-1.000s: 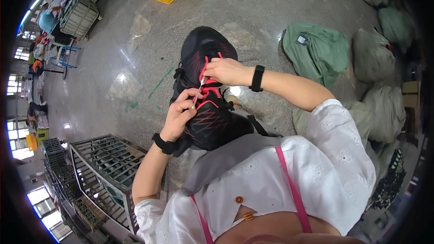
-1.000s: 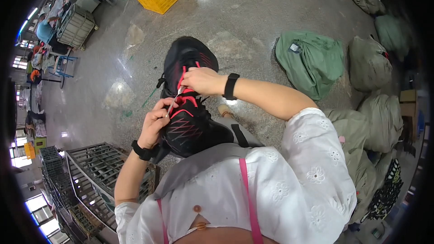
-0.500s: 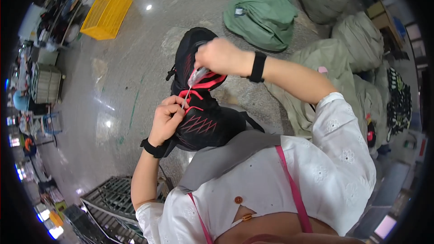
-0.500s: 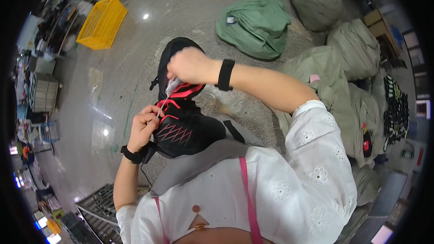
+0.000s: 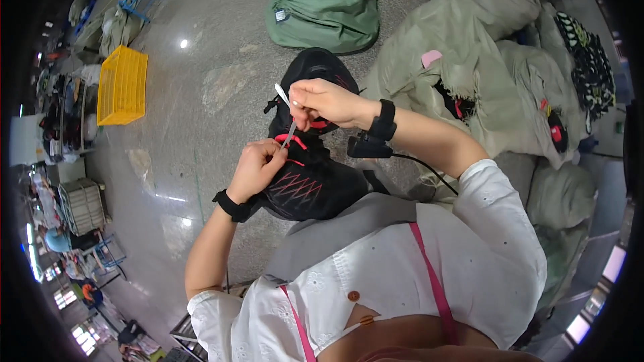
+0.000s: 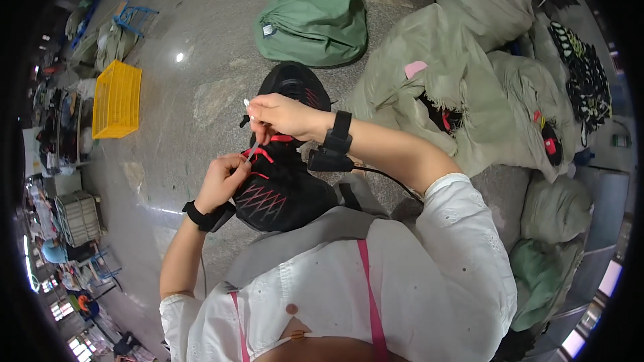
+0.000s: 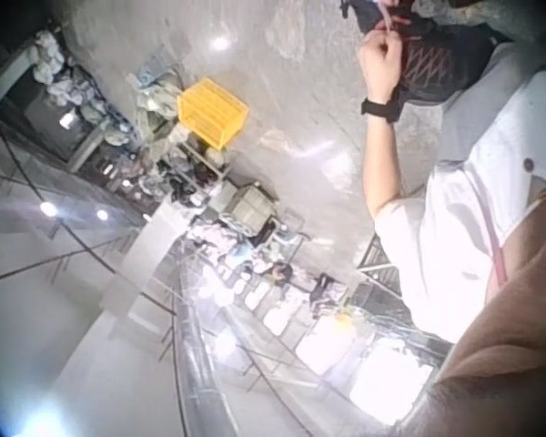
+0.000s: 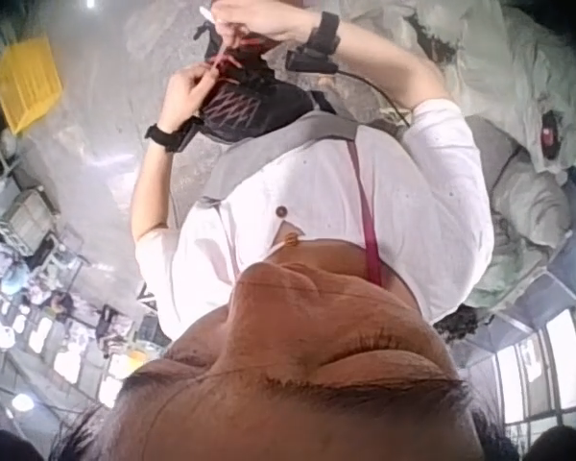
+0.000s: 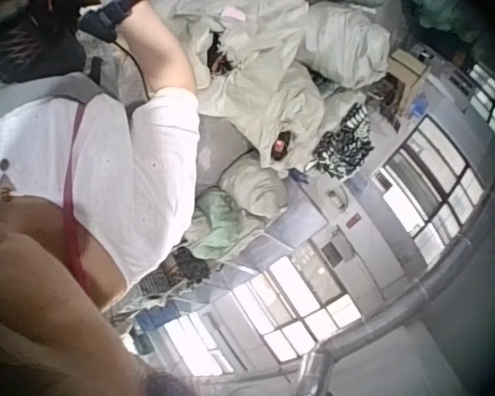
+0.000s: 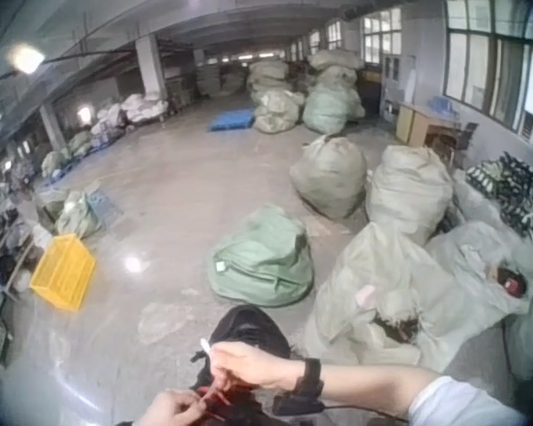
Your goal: Processing and lacing shoes at various workstations in a shoe manufacturing facility.
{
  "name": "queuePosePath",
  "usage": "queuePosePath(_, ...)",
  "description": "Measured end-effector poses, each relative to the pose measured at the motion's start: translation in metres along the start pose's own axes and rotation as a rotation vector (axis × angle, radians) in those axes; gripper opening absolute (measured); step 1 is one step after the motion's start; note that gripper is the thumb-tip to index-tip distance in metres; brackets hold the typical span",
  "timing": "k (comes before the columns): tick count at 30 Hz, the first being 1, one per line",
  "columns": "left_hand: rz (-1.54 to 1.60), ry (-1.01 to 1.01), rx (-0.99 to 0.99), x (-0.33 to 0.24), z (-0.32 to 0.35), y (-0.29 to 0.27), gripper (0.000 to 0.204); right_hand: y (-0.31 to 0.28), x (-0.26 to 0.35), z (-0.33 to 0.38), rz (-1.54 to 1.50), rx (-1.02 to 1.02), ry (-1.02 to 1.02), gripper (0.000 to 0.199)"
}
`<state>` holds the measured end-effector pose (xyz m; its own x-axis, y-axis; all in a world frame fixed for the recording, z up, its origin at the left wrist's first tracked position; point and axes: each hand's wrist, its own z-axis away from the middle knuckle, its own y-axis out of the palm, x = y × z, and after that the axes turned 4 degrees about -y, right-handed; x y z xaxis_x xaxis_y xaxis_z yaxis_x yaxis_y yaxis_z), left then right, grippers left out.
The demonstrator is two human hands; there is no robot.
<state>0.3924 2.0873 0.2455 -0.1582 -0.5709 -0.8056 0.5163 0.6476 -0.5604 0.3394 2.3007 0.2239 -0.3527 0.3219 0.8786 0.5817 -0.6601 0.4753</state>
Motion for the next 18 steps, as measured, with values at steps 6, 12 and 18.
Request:
queuePosePath(6, -0.283, -0.246, 0.156, -0.027, -0.061, 0.031, 0.018, -0.022, 0.019, 0.027, -0.122, 0.025, -0.209, 0.027)
queuePosePath(12, 0.232, 0.126, 0.222, -0.031, -0.103, 0.076, 0.009, -0.024, 0.044, 0.072, -0.103, 0.099, -0.247, 0.029)
queuePosePath(18, 0.31, 0.157, 0.181, -0.05, -0.136, 0.114, 0.012, -0.04, 0.068, 0.114, -0.102, -0.094, -0.424, 0.033)
